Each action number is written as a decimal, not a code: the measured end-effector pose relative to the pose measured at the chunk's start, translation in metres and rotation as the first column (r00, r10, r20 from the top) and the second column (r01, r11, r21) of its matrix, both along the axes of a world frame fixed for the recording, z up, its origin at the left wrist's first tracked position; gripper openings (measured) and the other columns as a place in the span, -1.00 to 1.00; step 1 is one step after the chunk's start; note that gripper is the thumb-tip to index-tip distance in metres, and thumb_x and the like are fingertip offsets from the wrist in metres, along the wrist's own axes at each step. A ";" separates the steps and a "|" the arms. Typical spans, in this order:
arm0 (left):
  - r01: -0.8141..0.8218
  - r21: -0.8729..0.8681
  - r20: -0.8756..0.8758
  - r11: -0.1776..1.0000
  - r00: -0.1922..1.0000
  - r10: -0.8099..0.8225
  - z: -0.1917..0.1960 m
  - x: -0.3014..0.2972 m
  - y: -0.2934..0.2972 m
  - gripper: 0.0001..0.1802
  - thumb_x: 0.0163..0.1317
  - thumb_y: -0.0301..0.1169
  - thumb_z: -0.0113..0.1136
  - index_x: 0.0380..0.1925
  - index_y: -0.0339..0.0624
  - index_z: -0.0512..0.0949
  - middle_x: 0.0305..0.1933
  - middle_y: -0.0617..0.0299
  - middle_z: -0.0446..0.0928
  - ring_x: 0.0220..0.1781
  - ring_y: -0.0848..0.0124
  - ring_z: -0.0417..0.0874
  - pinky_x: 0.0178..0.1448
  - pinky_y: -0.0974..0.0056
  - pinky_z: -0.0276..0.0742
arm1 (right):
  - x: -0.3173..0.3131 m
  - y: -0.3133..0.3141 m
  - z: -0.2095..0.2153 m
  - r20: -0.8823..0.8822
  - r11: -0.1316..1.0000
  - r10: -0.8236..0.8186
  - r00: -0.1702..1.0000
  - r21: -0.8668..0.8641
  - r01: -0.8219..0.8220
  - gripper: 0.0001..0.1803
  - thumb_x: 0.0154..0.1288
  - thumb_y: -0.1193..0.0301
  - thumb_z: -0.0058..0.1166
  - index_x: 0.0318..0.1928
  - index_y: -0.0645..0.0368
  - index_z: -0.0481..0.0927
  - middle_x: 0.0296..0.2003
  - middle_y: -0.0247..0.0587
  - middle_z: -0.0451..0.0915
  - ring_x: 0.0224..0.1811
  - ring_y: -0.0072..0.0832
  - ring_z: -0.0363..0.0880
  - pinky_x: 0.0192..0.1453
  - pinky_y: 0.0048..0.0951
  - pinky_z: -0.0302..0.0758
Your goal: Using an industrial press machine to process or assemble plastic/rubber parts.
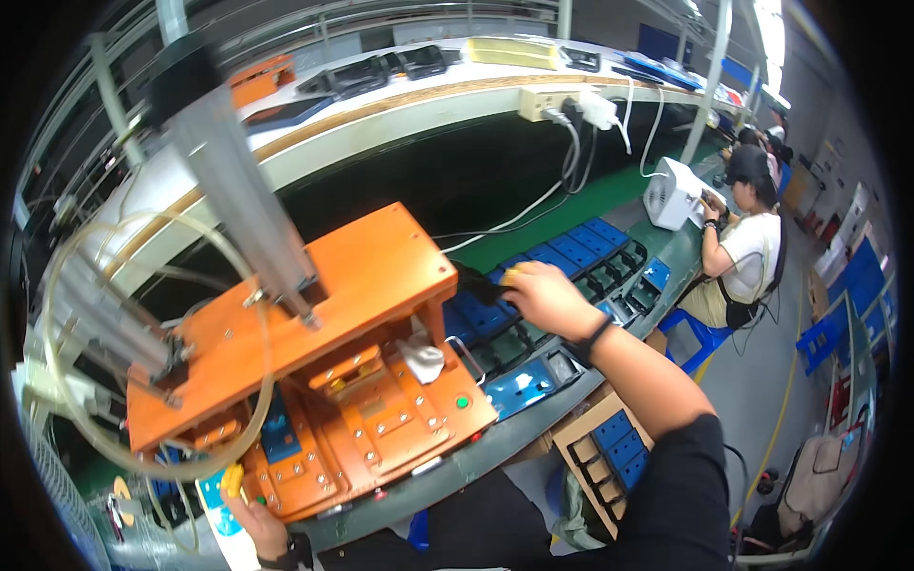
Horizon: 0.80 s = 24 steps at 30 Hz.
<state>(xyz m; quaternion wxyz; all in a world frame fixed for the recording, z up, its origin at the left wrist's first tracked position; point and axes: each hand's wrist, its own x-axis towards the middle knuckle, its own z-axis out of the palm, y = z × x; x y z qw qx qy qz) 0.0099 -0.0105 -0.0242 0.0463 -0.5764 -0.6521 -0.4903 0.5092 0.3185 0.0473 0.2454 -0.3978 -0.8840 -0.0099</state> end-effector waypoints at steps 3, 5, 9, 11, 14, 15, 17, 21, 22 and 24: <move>-0.026 -0.072 -0.132 0.997 0.991 0.017 0.000 -0.003 -0.004 -0.40 0.61 -0.10 -0.21 0.28 -0.44 0.44 0.37 -0.21 0.41 0.44 -0.11 0.37 0.57 -0.05 0.14 | 0.020 -0.120 0.046 -0.329 0.968 -0.131 0.935 -0.247 0.049 -0.84 0.49 0.50 0.07 0.00 0.28 0.57 -0.17 -0.08 0.64 -0.12 -0.20 0.65 0.04 -0.29 0.57; -0.003 -0.062 -0.142 0.998 0.990 -0.006 0.002 -0.006 -0.004 -0.45 0.50 -0.16 -0.06 0.25 -0.41 0.46 0.30 -0.18 0.46 0.36 -0.20 0.39 0.48 -0.13 0.21 | 0.016 -0.188 0.069 -0.693 0.895 -0.257 0.674 -0.434 -0.105 -0.76 0.65 0.46 -0.19 0.12 0.28 0.51 -0.14 -0.19 0.64 -0.14 -0.53 0.62 -0.02 -0.46 0.54; 0.084 0.020 0.101 0.996 0.991 -0.086 0.000 -0.014 -0.010 -0.58 0.62 -0.33 -0.16 0.27 -0.38 0.46 0.35 -0.03 0.47 0.41 0.10 0.45 0.53 0.05 0.25 | -0.005 -0.288 0.117 -0.627 0.882 -0.124 0.769 -0.425 -0.204 -0.55 0.68 0.11 -0.20 -0.02 0.29 0.53 -0.32 -0.19 0.65 -0.39 -0.47 0.65 -0.35 -0.40 0.55; 0.017 0.100 0.381 0.995 0.923 -0.054 -0.006 -0.023 -0.020 -0.65 0.57 -0.42 -0.10 0.19 -0.39 0.51 0.22 -0.02 0.55 0.29 0.16 0.53 0.45 0.15 0.33 | -0.030 -0.291 0.128 -0.437 0.878 0.262 0.861 -0.262 -0.400 -0.62 0.60 0.16 0.02 -0.24 0.23 0.58 -0.39 -0.10 0.58 -0.43 -0.17 0.63 -0.38 -0.29 0.54; -0.092 0.144 0.601 0.985 0.799 -0.013 -0.021 -0.045 -0.050 -0.70 0.60 -0.43 -0.04 0.17 -0.34 0.54 0.21 0.12 0.58 0.24 0.33 0.55 0.41 0.20 0.38 | -0.090 -0.283 0.118 -0.283 0.613 0.687 0.669 -0.269 -0.743 -0.70 0.32 0.30 0.39 -0.10 0.21 0.61 -0.41 -0.17 0.53 -0.39 -0.19 0.53 -0.24 -0.21 0.50; -0.158 0.036 0.614 0.987 0.782 0.103 -0.025 -0.056 -0.061 -0.74 0.55 -0.46 0.04 0.12 -0.32 0.56 0.20 0.09 0.58 0.23 0.29 0.56 0.40 0.18 0.38 | -0.114 -0.283 0.110 -0.253 0.587 0.740 0.624 -0.210 -0.782 -0.69 0.30 0.29 0.40 -0.10 0.18 0.61 -0.41 -0.23 0.53 -0.39 -0.24 0.53 -0.23 -0.25 0.48; -0.246 -0.103 0.250 0.964 0.931 0.264 -0.035 -0.073 -0.083 -0.74 0.44 -0.48 0.19 0.09 -0.29 0.57 0.19 0.02 0.57 0.26 0.15 0.55 0.42 0.12 0.37 | -0.160 -0.282 0.094 -0.029 0.594 0.799 0.601 -0.127 -0.795 -0.78 0.31 0.34 0.34 -0.17 0.12 0.58 -0.44 -0.34 0.51 -0.38 -0.33 0.54 -0.23 -0.32 0.44; -0.257 -0.306 -0.179 0.917 0.961 0.209 -0.047 -0.099 -0.106 -0.46 0.10 -0.30 0.51 0.08 -0.21 0.58 0.29 -0.14 0.51 0.41 -0.25 0.39 0.48 -0.20 0.27 | -0.241 -0.253 0.067 0.191 0.557 0.811 0.554 0.038 -0.829 -0.85 0.19 0.37 0.16 -0.29 0.08 0.48 -0.47 -0.36 0.44 -0.39 -0.35 0.52 -0.28 -0.28 0.40; -0.277 -0.362 -0.181 0.890 0.958 0.224 -0.049 -0.101 -0.107 -0.39 0.04 -0.23 0.57 0.08 -0.21 0.58 0.34 -0.16 0.49 0.47 -0.32 0.33 0.50 -0.23 0.23 | -0.259 -0.247 0.060 0.172 0.560 0.812 0.558 0.046 -0.828 -0.86 0.19 0.37 0.15 -0.30 0.07 0.47 -0.47 -0.36 0.44 -0.39 -0.35 0.52 -0.27 -0.27 0.41; -0.322 -0.392 -0.219 0.862 0.942 0.253 -0.051 -0.102 -0.105 -0.35 -0.02 -0.19 0.62 0.06 -0.21 0.60 0.23 -0.13 0.56 0.41 -0.23 0.41 0.45 -0.19 0.30 | -0.289 -0.236 0.047 0.256 0.588 0.773 0.581 0.056 -0.807 -0.89 0.21 0.37 0.14 -0.30 0.05 0.48 -0.45 -0.34 0.46 -0.36 -0.34 0.54 -0.21 -0.26 0.42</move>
